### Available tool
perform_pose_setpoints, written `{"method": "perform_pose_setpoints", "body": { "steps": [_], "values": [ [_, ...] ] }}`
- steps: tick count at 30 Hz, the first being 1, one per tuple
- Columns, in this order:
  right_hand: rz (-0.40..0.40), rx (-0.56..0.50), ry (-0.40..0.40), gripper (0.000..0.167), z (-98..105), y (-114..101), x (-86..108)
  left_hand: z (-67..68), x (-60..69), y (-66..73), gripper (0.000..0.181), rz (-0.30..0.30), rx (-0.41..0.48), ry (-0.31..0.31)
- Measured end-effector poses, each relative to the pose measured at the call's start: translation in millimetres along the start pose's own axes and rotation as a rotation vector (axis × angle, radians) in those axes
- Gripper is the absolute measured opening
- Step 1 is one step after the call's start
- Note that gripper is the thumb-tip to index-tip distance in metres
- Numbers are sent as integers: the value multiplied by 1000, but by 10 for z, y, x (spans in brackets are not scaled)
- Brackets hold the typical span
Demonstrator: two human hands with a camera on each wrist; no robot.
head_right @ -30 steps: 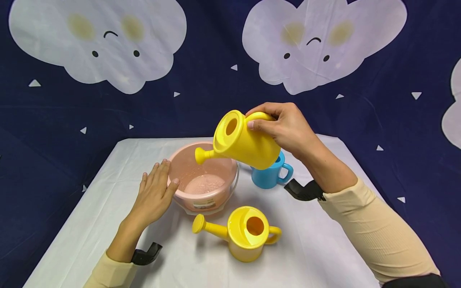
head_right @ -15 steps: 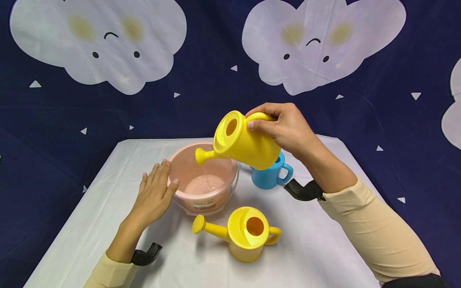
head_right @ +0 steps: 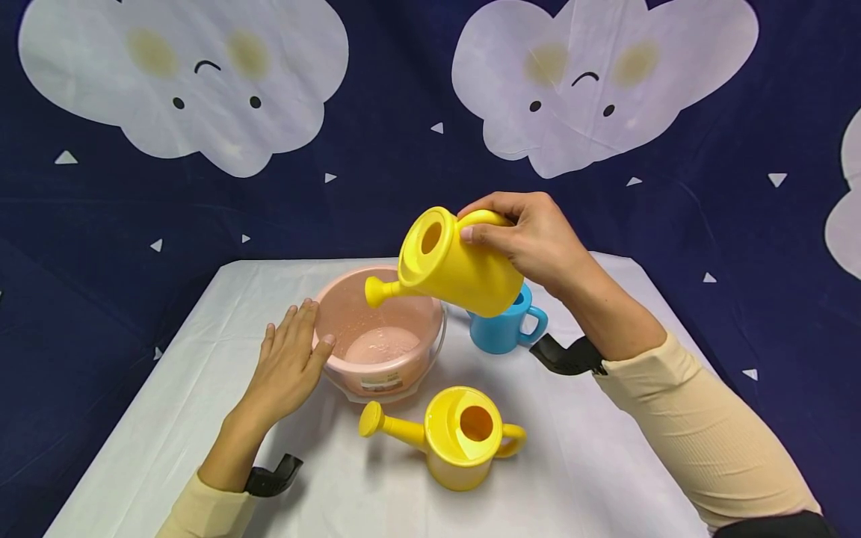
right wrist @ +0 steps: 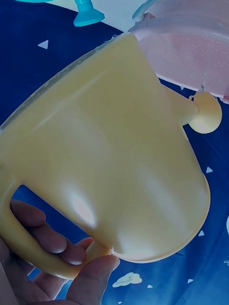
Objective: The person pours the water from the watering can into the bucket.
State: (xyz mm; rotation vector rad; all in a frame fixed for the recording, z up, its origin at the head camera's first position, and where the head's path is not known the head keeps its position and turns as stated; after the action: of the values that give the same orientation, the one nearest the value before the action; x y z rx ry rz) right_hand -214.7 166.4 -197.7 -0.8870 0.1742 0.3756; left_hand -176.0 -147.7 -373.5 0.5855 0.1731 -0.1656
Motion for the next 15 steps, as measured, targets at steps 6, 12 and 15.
{"method": "perform_pose_setpoints", "body": {
  "steps": [6, 12, 15],
  "values": [
    [1, -3, -2, 29, -5, -8, 2, 4, 7, 3, 70, 2, 0, 0],
    [2, 0, -1, 29, -6, -10, 0, 4, -1, 0, 71, 2, -2, 1],
    [4, -1, -1, 29, -5, -13, -1, 2, -5, -3, 71, 1, -2, 3]
  ]
}}
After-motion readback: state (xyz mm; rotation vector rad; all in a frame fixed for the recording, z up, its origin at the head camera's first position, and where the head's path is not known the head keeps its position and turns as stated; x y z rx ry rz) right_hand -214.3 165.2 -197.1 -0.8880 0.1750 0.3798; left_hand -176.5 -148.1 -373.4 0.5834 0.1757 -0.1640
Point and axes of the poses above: each hand's wrist, its own x-axis away from the middle knuckle, its own z-axis out of the back of the hand, y = z × x, the point moved 2 cm from there along -x, towards the middle knuckle, and after that the axes turned 7 degrees about x, right-handed, at the moved point
